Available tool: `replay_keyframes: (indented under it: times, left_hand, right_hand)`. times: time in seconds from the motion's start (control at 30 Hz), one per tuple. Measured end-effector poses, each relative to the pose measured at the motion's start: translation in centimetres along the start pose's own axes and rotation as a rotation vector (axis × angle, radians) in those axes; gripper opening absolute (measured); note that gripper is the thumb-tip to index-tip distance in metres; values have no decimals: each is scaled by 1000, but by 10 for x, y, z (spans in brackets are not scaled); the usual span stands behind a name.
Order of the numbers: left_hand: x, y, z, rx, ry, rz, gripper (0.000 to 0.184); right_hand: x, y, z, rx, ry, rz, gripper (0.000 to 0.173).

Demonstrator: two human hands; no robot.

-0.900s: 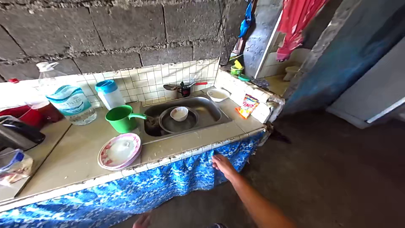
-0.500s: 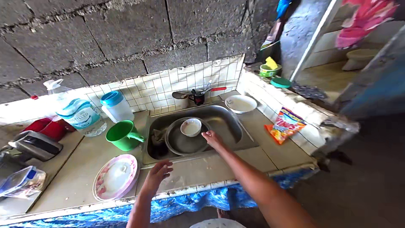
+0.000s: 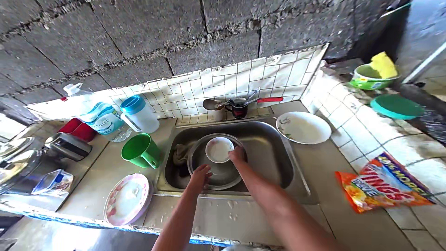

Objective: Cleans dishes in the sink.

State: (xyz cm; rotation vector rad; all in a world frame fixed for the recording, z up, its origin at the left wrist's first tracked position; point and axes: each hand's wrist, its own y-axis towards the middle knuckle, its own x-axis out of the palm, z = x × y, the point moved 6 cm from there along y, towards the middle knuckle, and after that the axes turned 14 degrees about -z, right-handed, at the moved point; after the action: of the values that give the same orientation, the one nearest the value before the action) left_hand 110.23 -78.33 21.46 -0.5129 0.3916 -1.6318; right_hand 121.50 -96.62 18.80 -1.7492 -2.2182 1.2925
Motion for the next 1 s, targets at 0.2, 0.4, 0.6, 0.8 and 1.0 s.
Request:
replay_keyframes:
  times: [0.2,0.4,0.6,0.8,1.0]
  left_hand:
    - [-12,37,-11,-40,-238,136,70]
    - [-8,58,7,164,-258,26,60]
    - [1,59,20,360,-238,-41,59]
    - [-2,60,26,212,-168,-128,56]
    - [-2,71,21,49,176,-115,64]
  right_hand:
    - [30,14,16,-6,282,-205,43]
    - [31,-3,6,-97,318,-366,37]
    - [8,-6,-5,-272,189,-57,40]
    - [14,4,3,-245,23,-51,52]
    - [53,-20,-10,-438,-90,-318,55]
